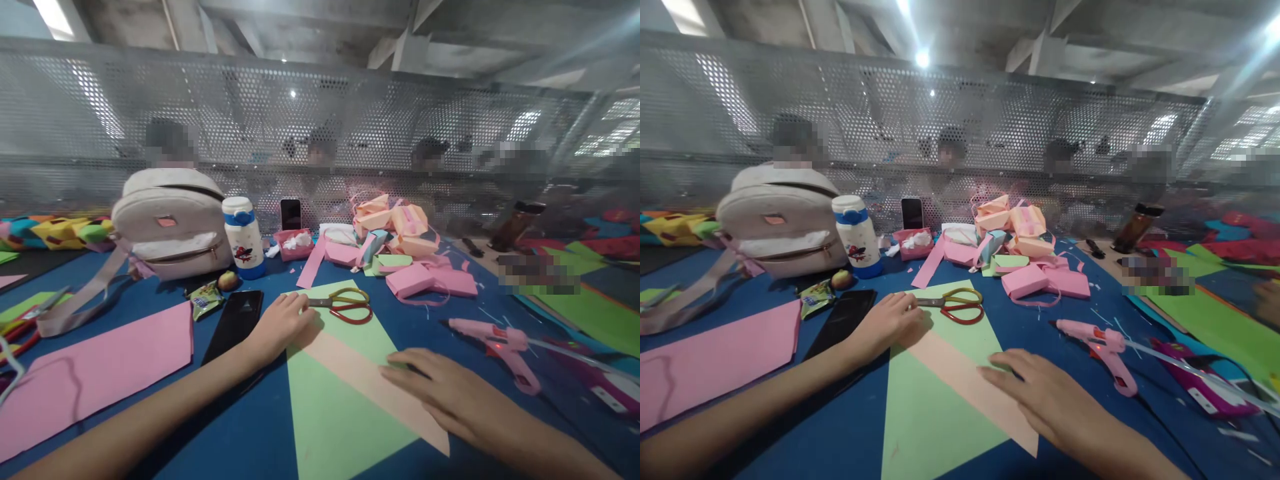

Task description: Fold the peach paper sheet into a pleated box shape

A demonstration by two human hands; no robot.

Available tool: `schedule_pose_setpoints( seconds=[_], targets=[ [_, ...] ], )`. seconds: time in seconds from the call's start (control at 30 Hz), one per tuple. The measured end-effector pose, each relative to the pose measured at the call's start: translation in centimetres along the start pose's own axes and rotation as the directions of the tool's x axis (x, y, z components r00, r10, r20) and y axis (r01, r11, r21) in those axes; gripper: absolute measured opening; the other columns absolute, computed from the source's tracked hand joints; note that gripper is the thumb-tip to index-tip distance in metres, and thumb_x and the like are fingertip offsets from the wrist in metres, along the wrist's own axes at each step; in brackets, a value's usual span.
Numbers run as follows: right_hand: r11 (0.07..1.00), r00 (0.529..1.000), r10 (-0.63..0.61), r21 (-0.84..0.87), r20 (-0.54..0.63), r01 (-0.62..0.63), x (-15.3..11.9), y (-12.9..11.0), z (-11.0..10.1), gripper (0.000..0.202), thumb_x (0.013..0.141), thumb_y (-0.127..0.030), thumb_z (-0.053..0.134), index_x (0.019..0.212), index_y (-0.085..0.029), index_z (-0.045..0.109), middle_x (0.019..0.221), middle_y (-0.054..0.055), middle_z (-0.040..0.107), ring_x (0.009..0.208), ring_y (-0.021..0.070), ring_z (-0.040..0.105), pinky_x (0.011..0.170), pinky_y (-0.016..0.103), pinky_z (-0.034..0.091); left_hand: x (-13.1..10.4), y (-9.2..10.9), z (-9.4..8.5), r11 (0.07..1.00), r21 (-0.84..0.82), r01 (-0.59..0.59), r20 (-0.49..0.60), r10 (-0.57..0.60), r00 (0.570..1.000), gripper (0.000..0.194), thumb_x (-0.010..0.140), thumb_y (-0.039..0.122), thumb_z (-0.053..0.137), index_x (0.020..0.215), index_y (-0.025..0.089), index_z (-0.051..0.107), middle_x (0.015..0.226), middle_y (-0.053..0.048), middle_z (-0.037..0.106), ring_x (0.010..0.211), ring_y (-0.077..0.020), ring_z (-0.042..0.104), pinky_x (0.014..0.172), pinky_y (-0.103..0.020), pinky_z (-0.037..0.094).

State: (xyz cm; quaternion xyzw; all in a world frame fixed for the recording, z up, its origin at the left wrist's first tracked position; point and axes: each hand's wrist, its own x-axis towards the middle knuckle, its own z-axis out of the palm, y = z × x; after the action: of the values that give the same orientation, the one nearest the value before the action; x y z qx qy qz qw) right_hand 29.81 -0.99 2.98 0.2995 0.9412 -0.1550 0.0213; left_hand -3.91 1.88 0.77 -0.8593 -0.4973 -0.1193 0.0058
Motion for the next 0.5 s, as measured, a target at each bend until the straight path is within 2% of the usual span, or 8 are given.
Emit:
schedule_pose_setpoints(
  seconds=[0.03,0.1,0.2,0.27,0.33,0.43,0.5],
  targets=[
    [0.995,0.995,-0.096,0.002,0.04,0.096,0.2,-0.1,0.0,0.077,0.079,0.0,0.047,0.147,-0.034,0.038,0.153,0.006,0.04,0.139,0.0253,0.038,0.111,0.044,0.035,-0.1,0.2,0.0,0.999,0.023,-0.043,0.016,0.043,0.999,0.019,0.096,0.011,0.047,0.092,0.017,0.064,0.097,-0.008,0.06,0.093,-0.0237,0.056,0.085,-0.038,0.045],
    [0.974,0.966,-0.226,0.025,0.125,0.225,0.6,-0.1,0.0,0.091,0.071,0.005,0.044,0.152,-0.035,0.029,0.159,0.003,0.029,0.146,0.0234,0.026,0.117,0.045,0.027,-0.3,0.7,0.0,0.992,0.048,-0.119,0.052,0.116,0.992,0.018,0.097,0.013,0.048,0.092,0.018,0.064,0.093,-0.006,0.061,0.089,-0.0219,0.057,0.082,-0.035,0.048],
    [0.96,0.946,-0.279,0.069,0.168,0.271,1.0,-0.2,-0.1,0.092,0.068,0.006,0.044,0.151,-0.032,0.032,0.159,0.003,0.027,0.147,0.0218,0.025,0.119,0.046,0.024,-1.1,1.3,0.2,0.986,0.075,-0.146,0.066,0.141,0.988,0.02,0.099,0.013,0.044,0.1,0.017,0.064,0.095,-0.007,0.062,0.087,-0.0213,0.059,0.077,-0.033,0.051],
    [0.959,0.95,-0.278,0.096,0.143,0.267,1.1,-0.3,-0.4,0.086,0.073,0.005,0.045,0.15,-0.033,0.035,0.157,0.003,0.031,0.145,0.0205,0.029,0.119,0.044,0.024,-1.8,2.0,0.4,0.987,0.085,-0.134,0.061,0.13,0.99,0.023,0.098,0.01,0.042,0.108,0.014,0.063,0.102,-0.01,0.063,0.093,-0.0232,0.061,0.081,-0.036,0.053],
    [0.96,0.956,-0.268,0.116,0.116,0.255,1.2,-0.6,-0.8,0.076,0.08,0.002,0.046,0.147,-0.033,0.04,0.154,0.003,0.038,0.143,0.0201,0.035,0.119,0.043,0.026,-2.6,2.9,0.7,0.985,0.07,-0.16,0.071,0.155,0.985,0.029,0.097,0.008,0.041,0.12,0.011,0.059,0.12,-0.015,0.061,0.11,-0.0275,0.059,0.094,-0.041,0.051],
    [0.962,0.966,-0.253,0.12,0.06,0.245,1.8,-1.3,-1.4,0.054,0.087,-0.007,0.05,0.136,-0.031,0.056,0.143,0.005,0.054,0.134,0.0219,0.047,0.116,0.041,0.032,-3.5,4.1,1.0,0.967,-0.044,-0.251,0.14,0.254,0.957,0.045,0.097,0.013,0.042,0.142,0.011,0.043,0.15,-0.019,0.041,0.138,-0.0351,0.039,0.111,-0.051,0.037],
    [0.961,0.965,-0.259,0.109,0.039,0.254,2.5,-1.9,-1.8,0.038,0.091,-0.015,0.053,0.123,-0.03,0.066,0.128,0.006,0.066,0.122,0.0225,0.058,0.11,0.039,0.039,-3.8,4.4,1.0,0.953,-0.132,-0.272,0.183,0.293,0.938,0.052,0.099,0.024,0.044,0.149,0.014,0.034,0.157,-0.02,0.029,0.145,-0.0381,0.026,0.114,-0.057,0.03]
  ],
)
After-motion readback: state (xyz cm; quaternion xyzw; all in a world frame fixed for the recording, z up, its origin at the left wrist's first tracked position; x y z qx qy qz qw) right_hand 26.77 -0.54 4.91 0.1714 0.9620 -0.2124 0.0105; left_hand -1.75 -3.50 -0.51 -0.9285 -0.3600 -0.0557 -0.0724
